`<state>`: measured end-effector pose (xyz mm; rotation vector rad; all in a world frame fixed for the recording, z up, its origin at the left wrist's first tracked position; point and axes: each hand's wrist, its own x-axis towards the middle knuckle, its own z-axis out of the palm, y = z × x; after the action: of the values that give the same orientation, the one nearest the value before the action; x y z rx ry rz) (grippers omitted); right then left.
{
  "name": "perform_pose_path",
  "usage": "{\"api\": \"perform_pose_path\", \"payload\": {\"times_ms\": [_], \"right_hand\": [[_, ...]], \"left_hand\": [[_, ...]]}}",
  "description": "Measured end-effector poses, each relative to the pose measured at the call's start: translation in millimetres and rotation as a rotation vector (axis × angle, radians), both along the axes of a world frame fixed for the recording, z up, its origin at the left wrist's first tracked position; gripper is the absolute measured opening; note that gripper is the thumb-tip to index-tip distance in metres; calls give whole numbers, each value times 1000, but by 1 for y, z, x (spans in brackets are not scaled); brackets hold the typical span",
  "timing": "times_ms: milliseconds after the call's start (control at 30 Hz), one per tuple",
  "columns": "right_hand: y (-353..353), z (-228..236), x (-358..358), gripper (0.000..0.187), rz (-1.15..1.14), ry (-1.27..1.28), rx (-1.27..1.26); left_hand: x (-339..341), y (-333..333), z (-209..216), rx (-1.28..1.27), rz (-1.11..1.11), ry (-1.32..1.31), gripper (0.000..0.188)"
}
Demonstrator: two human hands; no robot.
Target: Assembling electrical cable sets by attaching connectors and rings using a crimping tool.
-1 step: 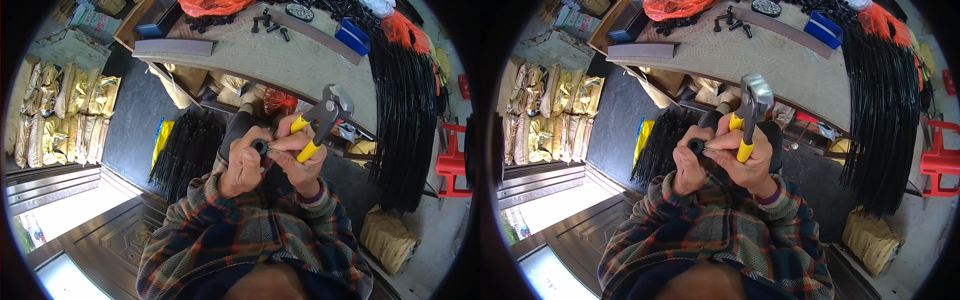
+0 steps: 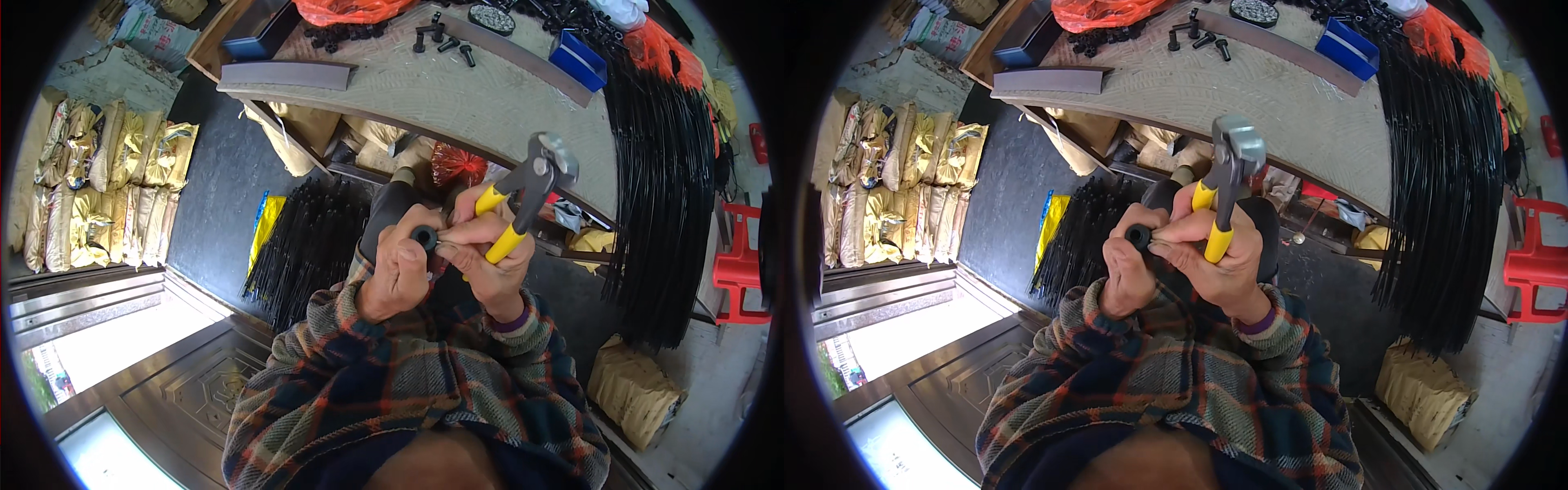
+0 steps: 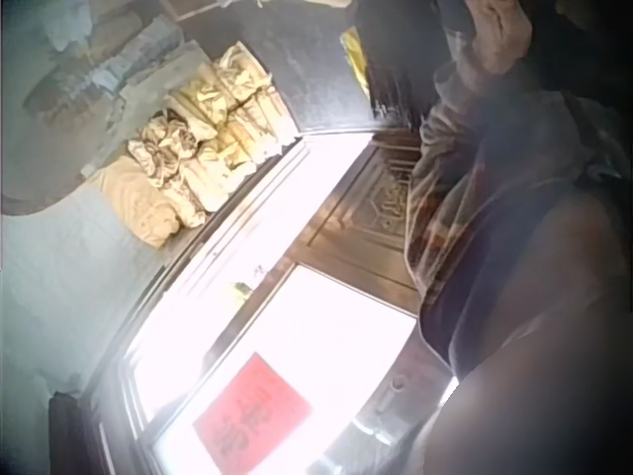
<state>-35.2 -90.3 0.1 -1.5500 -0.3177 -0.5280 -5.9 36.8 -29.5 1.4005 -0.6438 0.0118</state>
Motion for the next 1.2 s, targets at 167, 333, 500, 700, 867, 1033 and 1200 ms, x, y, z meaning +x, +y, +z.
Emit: {"api": "perform_pose_path", "payload": {"times_ms": [167,333,500,700,867,1033,1200], "right_hand": [[12,1,5,12,-56,84,-90],[-35,21,-11,27,-119,12,-724],[-48,41,-27,33,-86,3,-1430],[-48,54,-23,32,-103,14,-1506],[-46,60,-18,25,-183,-63,-1553],[-45,70,-17,24,-244,-134,-1726],[-45,87,-15,20,-197,-171,-1884]], "left_hand": [[3,5,-7,-76,66,121,53],[7,11,-10,-257,2,304,63],[2,8,-15,-156,31,203,62],[-2,11,-7,-76,-13,205,61],[-5,9,0,-75,-16,267,61],[-6,11,0,-110,-46,259,61],[-7,13,1,-50,-18,201,61]]}}
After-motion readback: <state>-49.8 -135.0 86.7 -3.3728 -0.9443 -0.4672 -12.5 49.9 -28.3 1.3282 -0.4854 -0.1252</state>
